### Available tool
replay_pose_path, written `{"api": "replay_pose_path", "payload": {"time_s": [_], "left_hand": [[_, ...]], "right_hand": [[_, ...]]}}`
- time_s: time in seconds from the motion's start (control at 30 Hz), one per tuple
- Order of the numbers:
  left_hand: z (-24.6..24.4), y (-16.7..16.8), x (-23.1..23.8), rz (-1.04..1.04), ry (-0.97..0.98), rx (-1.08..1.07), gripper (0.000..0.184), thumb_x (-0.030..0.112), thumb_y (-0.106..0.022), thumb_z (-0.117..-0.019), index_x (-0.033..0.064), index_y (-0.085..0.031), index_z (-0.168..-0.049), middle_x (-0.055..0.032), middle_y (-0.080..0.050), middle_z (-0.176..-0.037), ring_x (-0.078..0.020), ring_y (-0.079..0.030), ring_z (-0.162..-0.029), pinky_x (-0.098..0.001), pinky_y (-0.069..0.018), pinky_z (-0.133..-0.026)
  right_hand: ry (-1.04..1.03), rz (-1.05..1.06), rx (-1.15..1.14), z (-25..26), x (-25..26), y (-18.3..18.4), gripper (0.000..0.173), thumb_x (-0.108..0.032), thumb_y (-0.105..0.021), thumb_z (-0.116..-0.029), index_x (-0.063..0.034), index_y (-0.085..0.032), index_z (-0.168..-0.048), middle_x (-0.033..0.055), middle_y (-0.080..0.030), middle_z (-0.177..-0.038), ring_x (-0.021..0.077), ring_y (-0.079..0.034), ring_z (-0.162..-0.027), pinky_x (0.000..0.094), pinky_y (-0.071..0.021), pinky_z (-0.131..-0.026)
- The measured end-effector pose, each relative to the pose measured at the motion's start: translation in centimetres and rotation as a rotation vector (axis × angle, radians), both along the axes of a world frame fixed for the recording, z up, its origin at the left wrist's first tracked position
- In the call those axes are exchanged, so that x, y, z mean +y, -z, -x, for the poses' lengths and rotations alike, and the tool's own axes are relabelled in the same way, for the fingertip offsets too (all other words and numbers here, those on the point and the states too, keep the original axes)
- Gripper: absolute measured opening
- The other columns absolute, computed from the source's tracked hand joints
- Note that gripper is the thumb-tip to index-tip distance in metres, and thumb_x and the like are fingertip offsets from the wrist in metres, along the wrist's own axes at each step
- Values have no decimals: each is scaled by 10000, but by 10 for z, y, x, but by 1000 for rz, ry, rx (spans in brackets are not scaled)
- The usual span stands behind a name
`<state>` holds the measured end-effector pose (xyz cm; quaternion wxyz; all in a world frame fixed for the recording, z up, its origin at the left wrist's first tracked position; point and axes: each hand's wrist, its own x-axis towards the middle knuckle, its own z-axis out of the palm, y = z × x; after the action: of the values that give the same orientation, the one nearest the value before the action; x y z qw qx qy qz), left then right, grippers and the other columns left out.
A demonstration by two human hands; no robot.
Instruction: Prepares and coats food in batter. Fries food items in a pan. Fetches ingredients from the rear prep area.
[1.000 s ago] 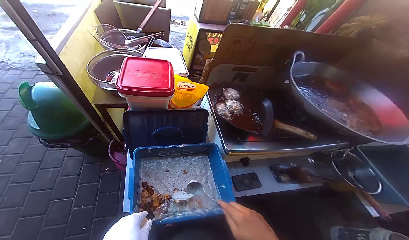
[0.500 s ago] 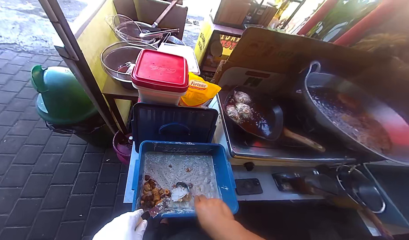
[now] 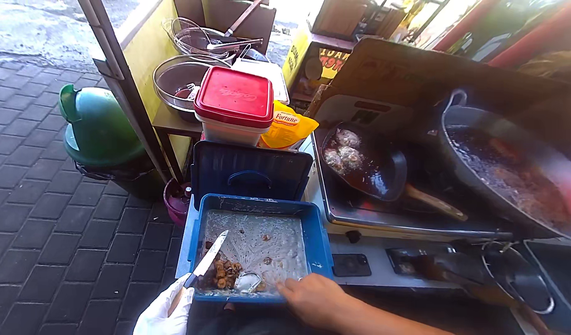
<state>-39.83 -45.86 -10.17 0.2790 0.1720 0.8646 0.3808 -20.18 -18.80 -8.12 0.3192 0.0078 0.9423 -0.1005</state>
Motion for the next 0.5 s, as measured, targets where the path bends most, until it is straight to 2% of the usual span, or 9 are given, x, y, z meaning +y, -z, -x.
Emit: {"api": "replay_pose_path", "payload": {"time_s": [0.1,0.17,0.2,0.27,0.3,0.37,0.4,0.43,0.5], "left_hand": [[-2,0,1,-69,-39,-10,339,248,-653,-992,147,-708,-1310,-49,-746,-1183,-81,-702,-1057,-320,-559,-968],[-4,2,0,-112,-48,-14,332,214,-652,-990,129,-708,-1306,-58,-745,-1188,-76,-703,-1057,-303,-561,-969],[-4,3,0,-120,-48,-19,332,207,-647,-992,124,-706,-1308,-60,-743,-1194,-76,-701,-1062,-301,-558,-972],[-4,4,-1,-124,-47,-29,337,204,-645,-994,122,-701,-1316,-60,-741,-1202,-78,-700,-1069,-304,-557,-976],[-4,3,0,-119,-47,-30,340,205,-645,-994,124,-699,-1320,-59,-741,-1204,-80,-700,-1071,-307,-555,-977],[-4,2,1,-127,-47,-28,337,195,-647,-992,123,-701,-1316,-56,-742,-1198,-79,-701,-1064,-302,-559,-972],[-4,2,2,-136,-47,-25,333,182,-650,-988,117,-704,-1310,-58,-742,-1196,-77,-701,-1064,-296,-561,-972],[-4,2,3,-147,-41,-22,330,172,-648,-989,111,-703,-1309,-58,-742,-1198,-75,-700,-1069,-293,-561,-975],[-4,3,6,-158,-16,-12,330,157,-641,-989,102,-702,-1309,-66,-744,-1184,-78,-701,-1057,-291,-562,-965]], "right_hand": [[226,225,27,-1,22,-2,343,-191,-443,-1040,-139,-660,-1300,146,-729,-1064,347,-722,-973,587,-572,-816],[490,448,46,-8,31,2,356,-246,-474,-1044,-168,-717,-1292,94,-758,-1073,233,-721,-1014,497,-561,-918],[631,556,38,-14,31,6,343,-259,-505,-1040,-161,-733,-1277,75,-762,-1052,184,-717,-977,442,-565,-912],[856,718,42,-30,23,13,305,-246,-558,-1031,-140,-745,-1247,37,-741,-915,112,-678,-783,347,-572,-770],[944,774,46,-38,16,17,296,-228,-568,-1031,-131,-738,-1252,23,-707,-835,94,-632,-693,316,-553,-694],[1042,815,85,-56,2,22,315,-198,-564,-1036,-140,-714,-1307,22,-684,-798,90,-594,-634,302,-533,-641],[1055,793,122,-65,-4,22,334,-189,-558,-1037,-145,-700,-1335,35,-707,-848,98,-615,-669,314,-544,-671],[1046,751,164,-73,-9,22,345,-186,-558,-1038,-148,-693,-1353,45,-747,-954,101,-667,-768,328,-568,-756],[967,655,241,-86,-12,20,362,-193,-538,-1052,-163,-671,-1388,29,-756,-1208,84,-714,-1078,338,-565,-994]]}}
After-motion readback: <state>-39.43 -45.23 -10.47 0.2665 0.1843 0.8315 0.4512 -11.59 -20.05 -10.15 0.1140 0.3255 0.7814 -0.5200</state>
